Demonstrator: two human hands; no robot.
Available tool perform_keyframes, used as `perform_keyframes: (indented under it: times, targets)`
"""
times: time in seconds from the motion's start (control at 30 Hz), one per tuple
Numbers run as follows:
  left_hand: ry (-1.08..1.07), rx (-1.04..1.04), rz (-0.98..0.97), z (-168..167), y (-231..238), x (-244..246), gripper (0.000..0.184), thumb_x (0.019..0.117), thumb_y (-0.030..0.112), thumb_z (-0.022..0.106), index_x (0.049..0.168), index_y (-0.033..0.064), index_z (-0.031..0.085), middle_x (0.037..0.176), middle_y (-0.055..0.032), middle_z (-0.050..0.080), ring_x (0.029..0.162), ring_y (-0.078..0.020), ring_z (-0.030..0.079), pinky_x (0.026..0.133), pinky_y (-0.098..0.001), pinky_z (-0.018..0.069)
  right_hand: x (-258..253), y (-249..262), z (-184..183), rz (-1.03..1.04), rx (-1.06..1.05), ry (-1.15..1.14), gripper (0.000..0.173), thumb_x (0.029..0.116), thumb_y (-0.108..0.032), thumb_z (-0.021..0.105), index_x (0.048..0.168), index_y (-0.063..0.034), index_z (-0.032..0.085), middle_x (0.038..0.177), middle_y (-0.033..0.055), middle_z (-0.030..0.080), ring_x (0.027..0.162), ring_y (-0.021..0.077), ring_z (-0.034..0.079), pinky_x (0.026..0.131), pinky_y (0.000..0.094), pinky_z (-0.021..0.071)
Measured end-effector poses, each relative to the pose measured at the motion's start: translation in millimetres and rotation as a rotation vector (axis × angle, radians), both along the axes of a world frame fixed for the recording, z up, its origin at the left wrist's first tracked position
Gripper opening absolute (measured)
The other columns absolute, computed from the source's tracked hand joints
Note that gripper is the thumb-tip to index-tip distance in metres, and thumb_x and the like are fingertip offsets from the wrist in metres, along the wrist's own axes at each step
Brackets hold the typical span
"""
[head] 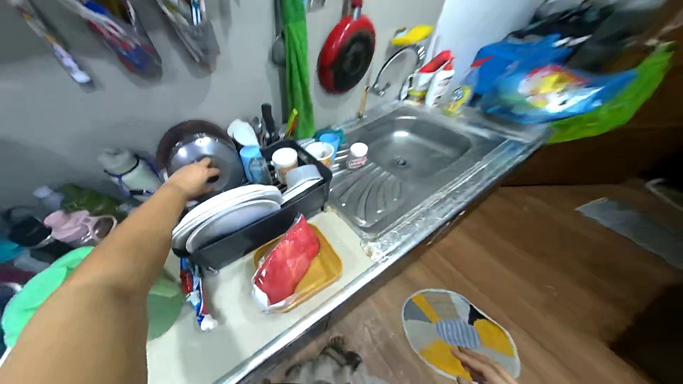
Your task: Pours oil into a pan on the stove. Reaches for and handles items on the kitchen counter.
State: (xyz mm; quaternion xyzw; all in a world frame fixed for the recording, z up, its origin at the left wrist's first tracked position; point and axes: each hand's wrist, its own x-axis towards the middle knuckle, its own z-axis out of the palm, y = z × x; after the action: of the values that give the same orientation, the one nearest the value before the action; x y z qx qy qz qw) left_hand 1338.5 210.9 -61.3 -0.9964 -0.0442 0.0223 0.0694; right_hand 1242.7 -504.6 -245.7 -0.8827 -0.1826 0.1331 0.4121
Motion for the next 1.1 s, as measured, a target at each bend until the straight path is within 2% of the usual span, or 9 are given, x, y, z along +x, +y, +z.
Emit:
perform_keyframes:
  times: [0.13,0.27,0.37,0.5,0.57,0.73,0.9,1.03,1.1]
  targets:
    - [0.019,0.078,-0.03,-3.6,1.7,7.8,0.038,0.084,0.007,0.08,0.12,0.0129,0.071,0.133,-0.0236,0.058,0.111,-0.0463,0.063,0.091,-0.0639,0.054,58.1,69.3,23.6,0.266,0.125,-0.11,0.032,0.1004,-0.018,0.063,0.128,-0.0036,0.069,0.137,0.0221,0.062,0.123,0.0309,0.063,0.099,0.0452,0.0558]
    - [-0.08,0.093,0.03,13.7,-4.7,-19.9,0.034,0.0887,0.005,0.074,0.122,0.008,0.068,0.13,-0.0273,0.056,0.11,-0.0503,0.062,0.088,-0.0651,0.054,106.9,174.8,54.3,0.617,0.215,-0.429,0.027,0.1022,-0.034,0.059,0.124,-0.0255,0.072,0.13,0.0,0.069,0.121,0.0173,0.064,0.1,0.0398,0.055]
    - [-0.255,0.119,0.114,44.3,-21.1,-54.9,0.029,0.0926,0.005,0.068,0.121,0.0042,0.065,0.129,-0.0297,0.056,0.111,-0.0519,0.061,0.087,-0.0665,0.0534,110.7,257.1,76.6,0.948,0.221,-0.567,0.027,0.1002,-0.036,0.061,0.126,-0.0323,0.07,0.137,-0.0057,0.065,0.132,0.0171,0.057,0.105,0.0434,0.0519]
    - [-0.48,0.189,0.214,101.5,-68.2,-101.5,0.025,0.0946,0.007,0.065,0.119,0.0035,0.066,0.128,-0.0291,0.056,0.11,-0.049,0.062,0.089,-0.0626,0.0532,93.2,354.5,100.1,1.404,0.013,-0.651,0.063,0.0848,-0.048,0.08,0.142,-0.032,0.059,0.156,0.007,0.048,0.15,0.0278,0.036,0.123,0.0554,0.0289]
    - [-0.574,0.242,0.255,128.3,-101.6,-127.7,0.024,0.0968,0.01,0.062,0.12,0.0054,0.066,0.126,-0.0271,0.058,0.11,-0.0465,0.063,0.089,-0.0602,0.053,84.2,386.6,100.8,1.537,-0.089,-0.669,0.08,0.0768,-0.048,0.086,0.148,-0.0271,0.055,0.149,0.0134,0.054,0.147,0.0342,0.04,0.123,0.0644,0.0209]
    - [-0.838,0.467,0.405,156.7,-202.7,-221.0,0.025,0.1008,0.024,0.062,0.12,0.01,0.068,0.115,-0.0226,0.068,0.106,-0.0371,0.067,0.091,-0.0522,0.0514,86.3,413.9,106.4,1.793,-0.212,-0.679,0.054,0.0776,-0.038,0.087,0.125,-0.0172,0.072,0.116,0.0065,0.07,0.121,0.0312,0.061,0.116,0.0696,0.0286]
    - [-0.967,0.528,0.609,120.1,-328.0,-324.0,0.03,0.092,0.02,0.076,0.113,0.0006,0.067,0.12,-0.0259,0.056,0.109,-0.0299,0.058,0.095,-0.0397,0.0478,117.4,411.0,94.8,1.899,0.246,-0.874,0.012,0.0825,-0.016,0.082,0.091,-0.0236,0.079,0.103,-0.0031,0.072,0.111,0.0215,0.065,0.106,0.0582,0.0445]
    - [-0.998,0.495,0.885,57.3,-430.5,-374.4,0.035,0.0885,0.02,0.078,0.113,-0.0024,0.066,0.122,-0.0234,0.056,0.114,-0.0325,0.056,0.098,-0.0453,0.0478,137.7,404.2,95.4,1.965,0.257,-1.076,0.019,0.0932,-0.042,0.071,0.106,-0.0304,0.079,0.123,-0.0041,0.068,0.119,0.02,0.06,0.099,0.0505,0.0464]
    - [-1.054,0.436,1.023,19.5,-477.8,-389.2,0.037,0.0869,0.023,0.078,0.111,-0.0027,0.066,0.123,-0.0204,0.055,0.114,-0.0286,0.057,0.096,-0.0423,0.0507,141.3,399.8,95.9,1.998,0.225,-1.134,0.025,0.1006,-0.042,0.059,0.116,-0.0322,0.076,0.127,-0.0039,0.067,0.122,0.0201,0.059,0.1,0.0488,0.0457]
